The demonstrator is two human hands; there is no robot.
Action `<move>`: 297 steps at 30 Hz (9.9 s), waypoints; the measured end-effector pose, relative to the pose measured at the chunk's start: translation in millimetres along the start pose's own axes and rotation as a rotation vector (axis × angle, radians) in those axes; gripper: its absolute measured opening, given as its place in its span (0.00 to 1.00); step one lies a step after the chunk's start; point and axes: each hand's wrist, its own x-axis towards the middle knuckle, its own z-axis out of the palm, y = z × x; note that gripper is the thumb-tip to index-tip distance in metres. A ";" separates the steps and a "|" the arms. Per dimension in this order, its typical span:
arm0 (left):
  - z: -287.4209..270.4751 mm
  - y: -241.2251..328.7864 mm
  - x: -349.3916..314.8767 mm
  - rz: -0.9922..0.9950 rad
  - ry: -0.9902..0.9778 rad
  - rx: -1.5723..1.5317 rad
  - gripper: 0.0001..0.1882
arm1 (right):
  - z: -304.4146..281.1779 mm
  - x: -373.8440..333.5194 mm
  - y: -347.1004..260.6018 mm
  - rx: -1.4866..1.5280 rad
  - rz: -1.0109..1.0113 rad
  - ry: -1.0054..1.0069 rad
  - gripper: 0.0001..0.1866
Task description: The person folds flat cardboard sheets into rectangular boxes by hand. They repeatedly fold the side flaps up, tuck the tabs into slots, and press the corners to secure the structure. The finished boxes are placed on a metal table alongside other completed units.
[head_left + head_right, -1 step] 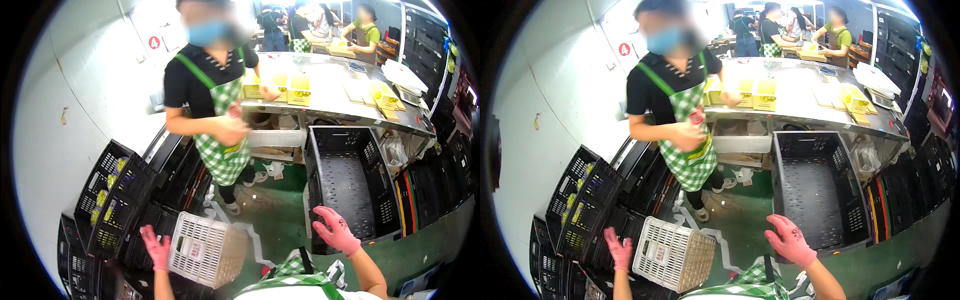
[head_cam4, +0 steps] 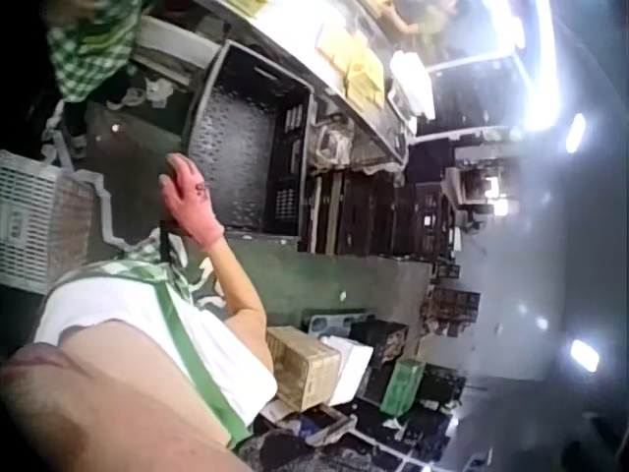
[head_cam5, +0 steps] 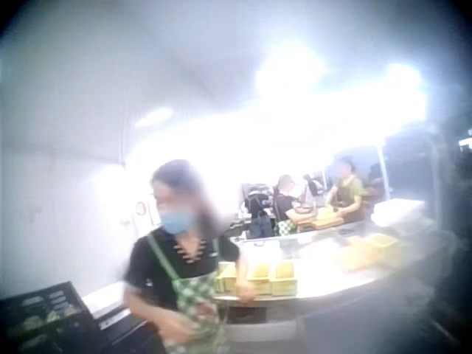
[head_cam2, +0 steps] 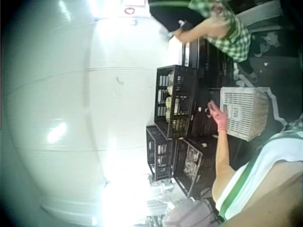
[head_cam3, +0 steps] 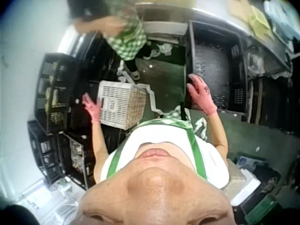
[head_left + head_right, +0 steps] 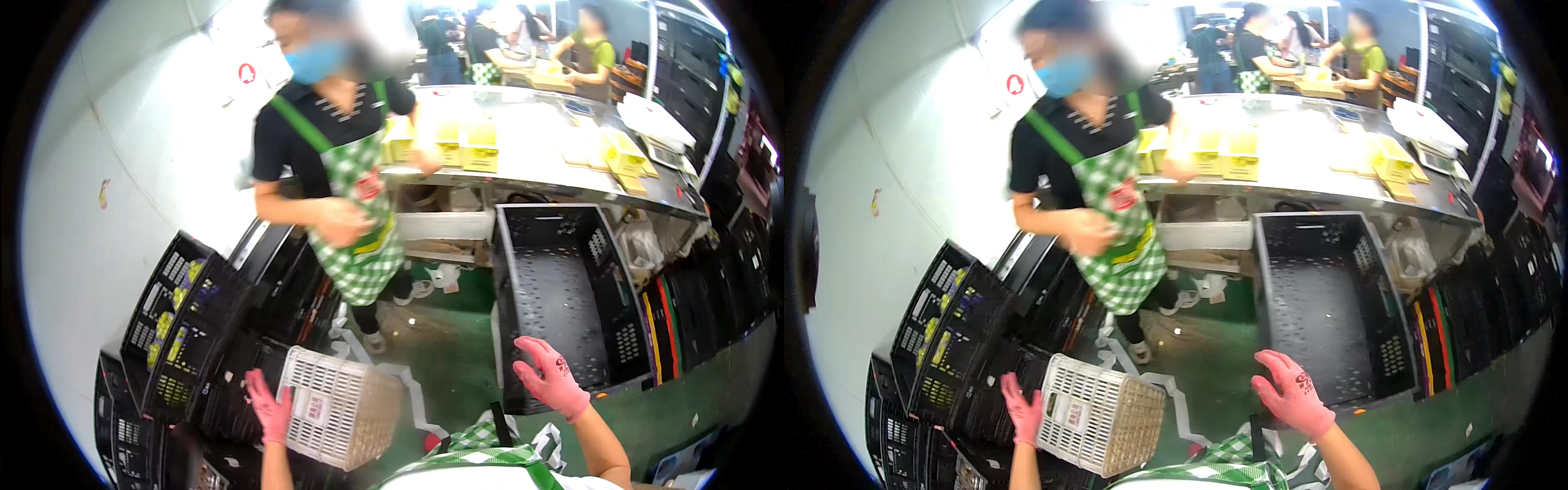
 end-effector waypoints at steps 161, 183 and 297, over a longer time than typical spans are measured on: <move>683.3 1201.6 223.2 -0.335 -0.601 -1.300 0.32 | -718.5 522.2 666.5 0.792 0.155 0.014 0.42; 624.5 1095.4 357.6 -0.643 -0.627 -1.026 0.25 | -676.7 605.6 564.2 0.533 -0.081 -0.305 0.28; 665.3 1141.6 401.0 1.148 -1.048 -0.440 0.35 | -810.6 615.8 667.0 -0.384 -0.750 -0.435 0.24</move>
